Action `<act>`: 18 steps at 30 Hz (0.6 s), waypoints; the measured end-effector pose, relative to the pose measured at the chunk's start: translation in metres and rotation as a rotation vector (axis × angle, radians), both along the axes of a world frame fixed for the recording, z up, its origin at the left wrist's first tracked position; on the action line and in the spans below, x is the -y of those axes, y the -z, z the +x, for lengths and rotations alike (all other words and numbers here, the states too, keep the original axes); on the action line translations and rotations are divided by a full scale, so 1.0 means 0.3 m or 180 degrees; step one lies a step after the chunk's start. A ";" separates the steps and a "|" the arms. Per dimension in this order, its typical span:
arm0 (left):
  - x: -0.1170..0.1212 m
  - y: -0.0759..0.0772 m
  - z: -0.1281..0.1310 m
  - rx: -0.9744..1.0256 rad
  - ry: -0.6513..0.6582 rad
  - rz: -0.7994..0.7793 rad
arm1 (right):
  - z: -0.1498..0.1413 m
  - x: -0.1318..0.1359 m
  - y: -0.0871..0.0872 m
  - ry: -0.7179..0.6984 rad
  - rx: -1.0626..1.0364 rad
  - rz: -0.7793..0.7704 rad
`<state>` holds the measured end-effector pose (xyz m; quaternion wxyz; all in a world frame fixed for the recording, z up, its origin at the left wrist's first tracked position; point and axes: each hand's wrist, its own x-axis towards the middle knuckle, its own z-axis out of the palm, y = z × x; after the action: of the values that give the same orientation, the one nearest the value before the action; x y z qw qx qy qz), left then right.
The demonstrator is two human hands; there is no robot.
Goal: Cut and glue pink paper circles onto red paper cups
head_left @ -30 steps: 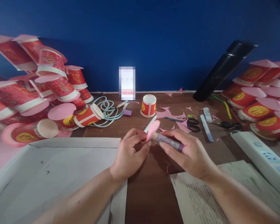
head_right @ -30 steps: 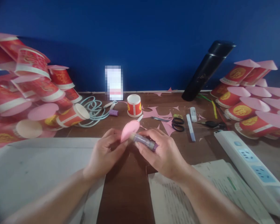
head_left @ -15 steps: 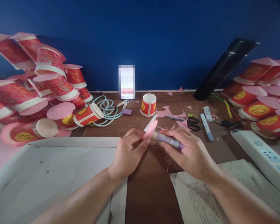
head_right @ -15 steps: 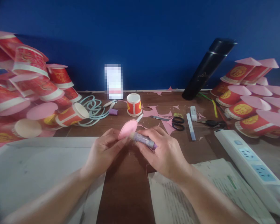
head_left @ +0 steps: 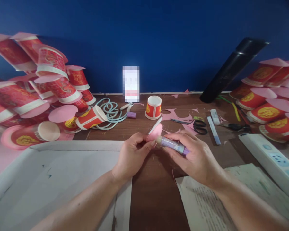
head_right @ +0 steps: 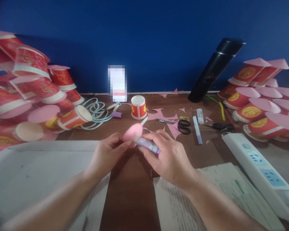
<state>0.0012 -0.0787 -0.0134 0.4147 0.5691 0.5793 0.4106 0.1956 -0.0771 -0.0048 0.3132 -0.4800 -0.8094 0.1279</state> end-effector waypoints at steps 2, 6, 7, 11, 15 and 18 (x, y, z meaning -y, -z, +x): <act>-0.001 -0.003 -0.003 0.0041 0.0050 -0.0009 | 0.001 -0.001 -0.001 -0.0002 0.0011 -0.0020; -0.006 -0.016 -0.008 0.0122 0.0183 -0.0057 | 0.005 -0.001 -0.004 0.0023 0.0094 -0.0021; -0.007 -0.018 -0.010 0.0129 0.0211 -0.0079 | 0.005 -0.001 -0.003 0.0028 0.0114 -0.0011; -0.009 -0.021 -0.015 0.0106 0.0272 -0.0119 | 0.006 -0.001 0.003 0.0042 0.0172 0.0034; -0.011 -0.019 -0.019 0.0146 0.0330 -0.0179 | 0.006 -0.001 0.006 0.0061 0.0206 0.0100; -0.014 -0.015 -0.021 0.0467 0.0455 -0.0276 | 0.007 0.001 0.002 0.0033 0.0177 0.0097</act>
<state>-0.0050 -0.0744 -0.0090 0.5085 0.5589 0.5225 0.3950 0.1976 -0.0774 -0.0056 0.2985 -0.4828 -0.8171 0.1006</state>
